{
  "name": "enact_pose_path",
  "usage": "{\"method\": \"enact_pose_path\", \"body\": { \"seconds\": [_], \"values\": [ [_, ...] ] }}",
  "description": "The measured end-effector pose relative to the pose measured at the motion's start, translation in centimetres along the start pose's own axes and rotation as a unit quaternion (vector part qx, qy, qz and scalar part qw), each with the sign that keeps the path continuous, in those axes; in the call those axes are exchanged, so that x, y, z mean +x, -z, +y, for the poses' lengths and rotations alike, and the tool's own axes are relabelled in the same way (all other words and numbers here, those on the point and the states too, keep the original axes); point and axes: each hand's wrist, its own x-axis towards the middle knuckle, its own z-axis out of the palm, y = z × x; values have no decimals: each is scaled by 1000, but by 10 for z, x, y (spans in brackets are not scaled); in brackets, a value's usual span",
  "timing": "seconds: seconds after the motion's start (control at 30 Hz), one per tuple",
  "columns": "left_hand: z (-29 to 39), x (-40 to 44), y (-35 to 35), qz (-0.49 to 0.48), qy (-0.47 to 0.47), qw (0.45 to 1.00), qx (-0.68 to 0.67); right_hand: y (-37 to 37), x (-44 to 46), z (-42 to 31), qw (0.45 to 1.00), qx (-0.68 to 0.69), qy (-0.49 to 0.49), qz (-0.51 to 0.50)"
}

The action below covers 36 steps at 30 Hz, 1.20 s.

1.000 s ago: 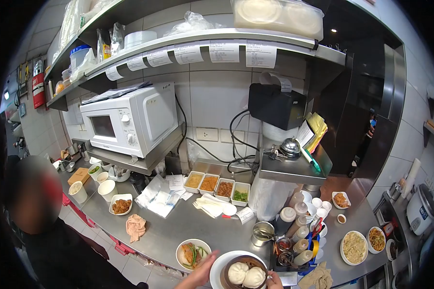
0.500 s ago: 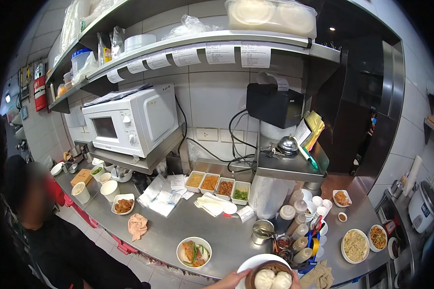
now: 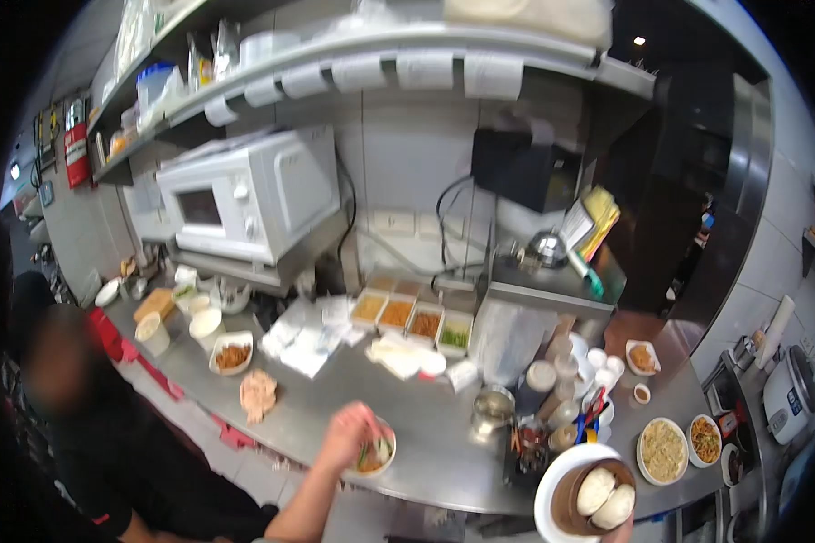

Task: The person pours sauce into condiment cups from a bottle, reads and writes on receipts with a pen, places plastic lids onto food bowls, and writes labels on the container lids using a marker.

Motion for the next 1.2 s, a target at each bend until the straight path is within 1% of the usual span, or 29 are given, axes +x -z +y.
{"method": "enact_pose_path", "body": {
  "seconds": [0.03,0.07,0.1,0.13,0.17,0.2,0.23,0.3,0.33,0.4,0.43,0.47,0.5,0.53,0.57,0.6,0.63,0.7,0.73,0.83,0.87,0.97,1.0,1.07,1.1,1.13,1.17,1.2],
  "values": [
    [8,-1,12,31,-45,998,26,7,1,-4,1000,3,6,5],
    [18,-5,21,92,-84,987,98,13,3,-7,1000,6,2,8],
    [34,-10,24,128,-137,977,97,19,3,-10,1000,8,-7,9],
    [48,-16,30,195,-152,963,109,32,8,-11,999,12,-44,16],
    [56,-22,41,252,-172,948,90,43,14,-13,996,17,-80,23],
    [69,-29,45,273,-187,940,82,39,9,-14,996,21,-78,42],
    [76,-34,51,251,-188,949,30,33,5,-17,995,27,-69,65],
    [78,-48,51,165,-104,980,32,46,7,-17,995,7,-75,69],
    [67,-53,43,122,-15,991,46,45,5,-19,995,12,-77,66],
    [38,-71,22,26,146,986,71,41,5,-20,995,27,-77,55],
    [7,-84,27,-50,236,968,73,40,5,-22,995,37,-80,50],
    [-18,-96,18,-87,307,936,151,34,1,-26,997,19,-69,34],
    [-43,-109,8,-100,393,901,155,42,6,-26,996,24,-78,46],
    [-68,-117,7,-151,420,882,149,48,9,-25,998,-1,-48,48],
    [-86,-126,-2,-149,397,888,179,53,11,-28,997,-13,-36,70],
    [-97,-131,-7,-146,379,905,124,58,16,-32,994,57,-42,82],
    [-96,-127,-17,-148,368,916,65,72,22,-35,996,43,-23,71],
    [-99,-116,-32,-152,340,927,50,67,25,-54,995,48,10,89],
    [-96,-106,-39,-156,351,923,18,72,29,-66,994,44,23,98],
    [-102,-72,-71,-220,311,924,33,98,51,-92,991,37,54,119],
    [-104,-60,-81,-259,313,914,22,117,63,-102,990,35,66,123],
    [-101,-13,-140,-342,294,889,78,153,103,-135,990,29,93,106],
    [-98,9,-169,-358,269,889,94,160,118,-147,988,21,100,112],
    [-98,56,-234,-349,195,903,158,176,154,-169,987,13,99,122],
    [-102,82,-269,-342,134,898,243,188,174,-177,988,-2,115,100],
    [-118,108,-294,-314,95,890,317,200,195,-185,990,7,102,94],
    [-130,136,-326,-286,88,898,322,209,218,-193,992,19,91,85],
    [-151,169,-348,-290,47,880,373,215,239,-199,993,-2,88,81]
  ]
}}
